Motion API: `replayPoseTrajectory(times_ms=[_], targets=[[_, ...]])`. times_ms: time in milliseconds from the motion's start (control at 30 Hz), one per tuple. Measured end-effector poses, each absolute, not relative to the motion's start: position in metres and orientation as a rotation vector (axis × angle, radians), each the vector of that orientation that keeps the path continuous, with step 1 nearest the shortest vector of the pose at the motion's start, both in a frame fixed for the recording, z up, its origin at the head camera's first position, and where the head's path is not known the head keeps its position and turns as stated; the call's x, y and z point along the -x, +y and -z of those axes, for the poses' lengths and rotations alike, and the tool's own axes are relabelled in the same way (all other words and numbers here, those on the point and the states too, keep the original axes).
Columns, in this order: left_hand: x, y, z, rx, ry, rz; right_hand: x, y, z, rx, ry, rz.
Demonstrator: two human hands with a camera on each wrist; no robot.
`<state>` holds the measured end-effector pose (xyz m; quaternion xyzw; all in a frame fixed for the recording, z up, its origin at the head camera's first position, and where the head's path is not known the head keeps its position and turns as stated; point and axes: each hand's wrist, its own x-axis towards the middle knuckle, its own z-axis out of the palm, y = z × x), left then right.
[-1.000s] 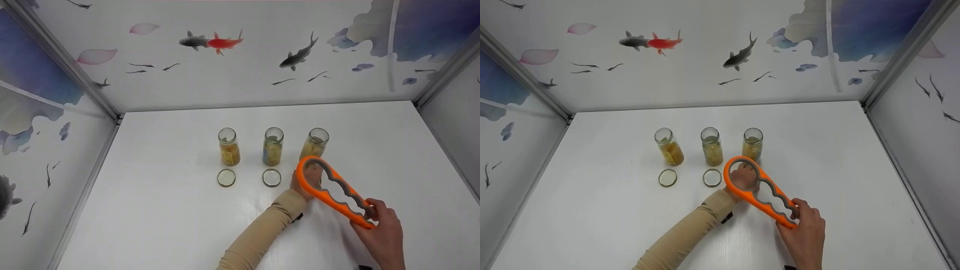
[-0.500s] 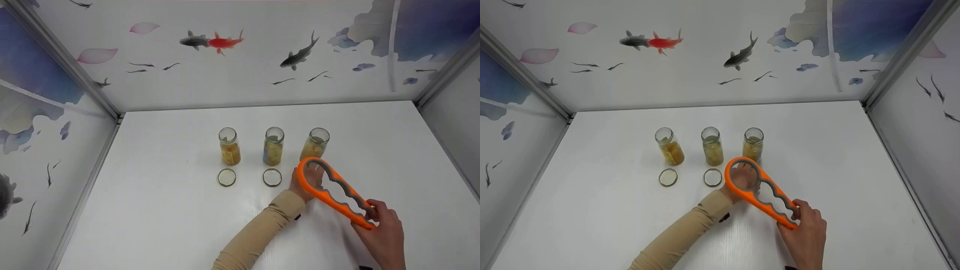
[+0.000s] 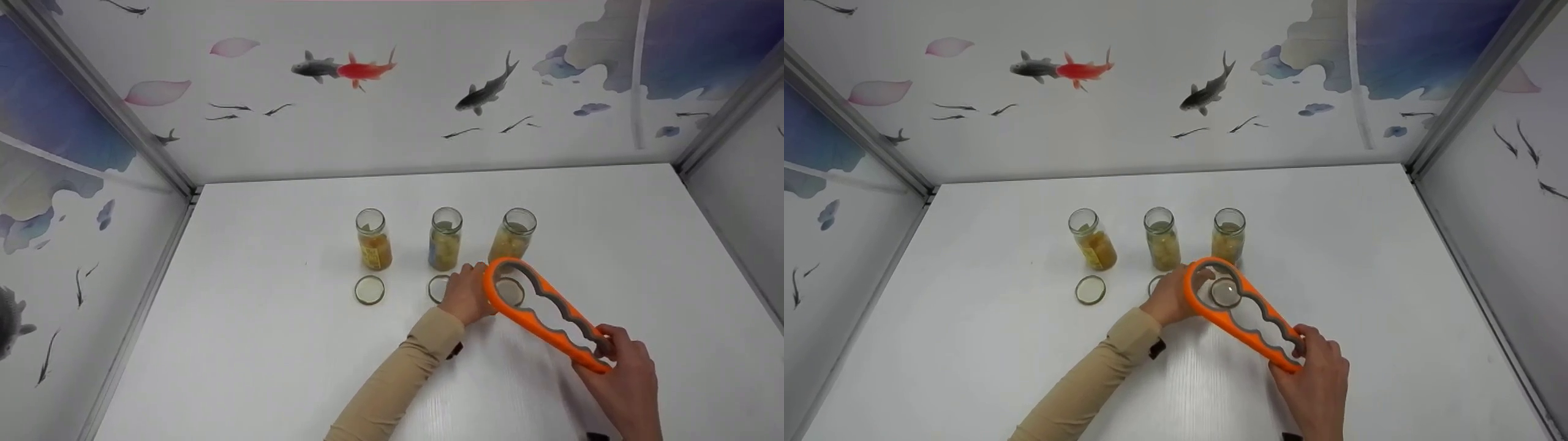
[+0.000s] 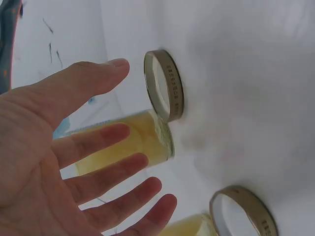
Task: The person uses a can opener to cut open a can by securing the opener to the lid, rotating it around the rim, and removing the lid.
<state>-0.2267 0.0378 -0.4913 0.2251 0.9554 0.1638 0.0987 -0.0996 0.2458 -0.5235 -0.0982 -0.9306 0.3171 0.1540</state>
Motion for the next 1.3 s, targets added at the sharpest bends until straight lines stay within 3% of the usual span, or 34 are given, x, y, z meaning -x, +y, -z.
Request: replayPoseTrajectory(times_ms=[133,267,533,1300], targets=[[0.237,0.031,0.519,-0.622,2.899,-0.337,0.100,0.247,0.526,0.189,-2.676,-0.868],[0.237,0.002,0.517,-0.725,2.926,-0.453,0.101,0.249,0.530,0.070,-2.679,-0.842],[0.237,-0.033,0.515,-0.629,2.937,-0.573,0.104,0.244,0.533,-0.044,-2.867,-0.755],[0.213,-0.058,0.517,-0.684,3.020,-0.662,0.121,0.183,0.548,-0.472,-2.996,-0.533]])
